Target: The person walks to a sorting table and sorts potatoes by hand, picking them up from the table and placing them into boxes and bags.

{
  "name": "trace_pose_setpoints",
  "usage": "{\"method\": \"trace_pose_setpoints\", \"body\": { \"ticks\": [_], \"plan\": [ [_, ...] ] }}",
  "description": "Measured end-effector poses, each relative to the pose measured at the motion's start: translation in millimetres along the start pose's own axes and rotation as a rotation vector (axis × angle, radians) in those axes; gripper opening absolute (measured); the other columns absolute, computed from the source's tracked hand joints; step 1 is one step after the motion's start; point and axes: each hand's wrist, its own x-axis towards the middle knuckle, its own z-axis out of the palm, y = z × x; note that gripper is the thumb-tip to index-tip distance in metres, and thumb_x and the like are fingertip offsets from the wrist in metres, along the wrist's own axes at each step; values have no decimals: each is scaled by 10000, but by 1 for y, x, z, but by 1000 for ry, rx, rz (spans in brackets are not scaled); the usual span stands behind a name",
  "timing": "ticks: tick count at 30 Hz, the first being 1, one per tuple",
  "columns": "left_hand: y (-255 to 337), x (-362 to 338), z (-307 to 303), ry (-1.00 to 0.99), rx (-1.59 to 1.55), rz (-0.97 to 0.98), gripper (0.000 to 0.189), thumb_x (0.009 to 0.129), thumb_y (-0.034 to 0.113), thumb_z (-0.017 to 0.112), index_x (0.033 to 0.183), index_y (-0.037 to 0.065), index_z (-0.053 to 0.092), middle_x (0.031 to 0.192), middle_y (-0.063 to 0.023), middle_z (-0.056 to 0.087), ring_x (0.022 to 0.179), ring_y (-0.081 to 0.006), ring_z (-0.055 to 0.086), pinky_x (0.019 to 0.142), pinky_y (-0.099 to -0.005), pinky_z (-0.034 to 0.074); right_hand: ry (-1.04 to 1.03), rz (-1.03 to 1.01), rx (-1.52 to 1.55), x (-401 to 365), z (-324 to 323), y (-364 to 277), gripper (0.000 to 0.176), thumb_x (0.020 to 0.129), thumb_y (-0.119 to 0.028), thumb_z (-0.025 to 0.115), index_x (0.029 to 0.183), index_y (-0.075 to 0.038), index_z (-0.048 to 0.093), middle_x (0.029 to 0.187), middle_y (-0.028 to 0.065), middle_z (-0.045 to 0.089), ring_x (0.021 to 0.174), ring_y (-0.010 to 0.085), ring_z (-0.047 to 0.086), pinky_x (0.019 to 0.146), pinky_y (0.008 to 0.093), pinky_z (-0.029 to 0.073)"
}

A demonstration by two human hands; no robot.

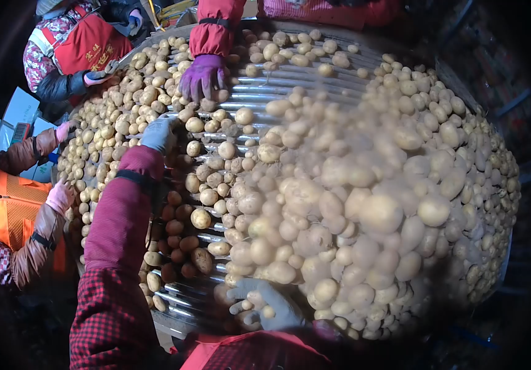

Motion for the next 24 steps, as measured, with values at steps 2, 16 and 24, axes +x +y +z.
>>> {"method": "trace_pose_setpoints", "body": {
  "ticks": [2,16,24],
  "plan": [
    [0,-7,11,78,-21,-11,356,797,87,648,1143,141,712,1172,-201,680,1117,-385,651,938,-470,525,77,28,-142,-4,4,-3,470,1009,-389,592,1366,-96,510,1306,149,552,1038,238,578,782,310,480],
    [207,-229,-109,-9,-871,964,271,844,170,727,1078,45,672,1055,-120,686,871,-302,680,720,-414,549,-420,-46,149,-1,-34,17,580,1000,-444,524,1443,-79,441,1201,88,582,1040,213,556,805,412,467],
    [179,-97,-62,32,-522,583,661,919,477,672,1433,88,528,1376,-203,575,1293,-399,503,1104,-490,384,-264,65,157,-18,7,2,253,963,-248,596,1172,-106,605,980,40,529,776,108,526,602,213,430]
  ]
}}
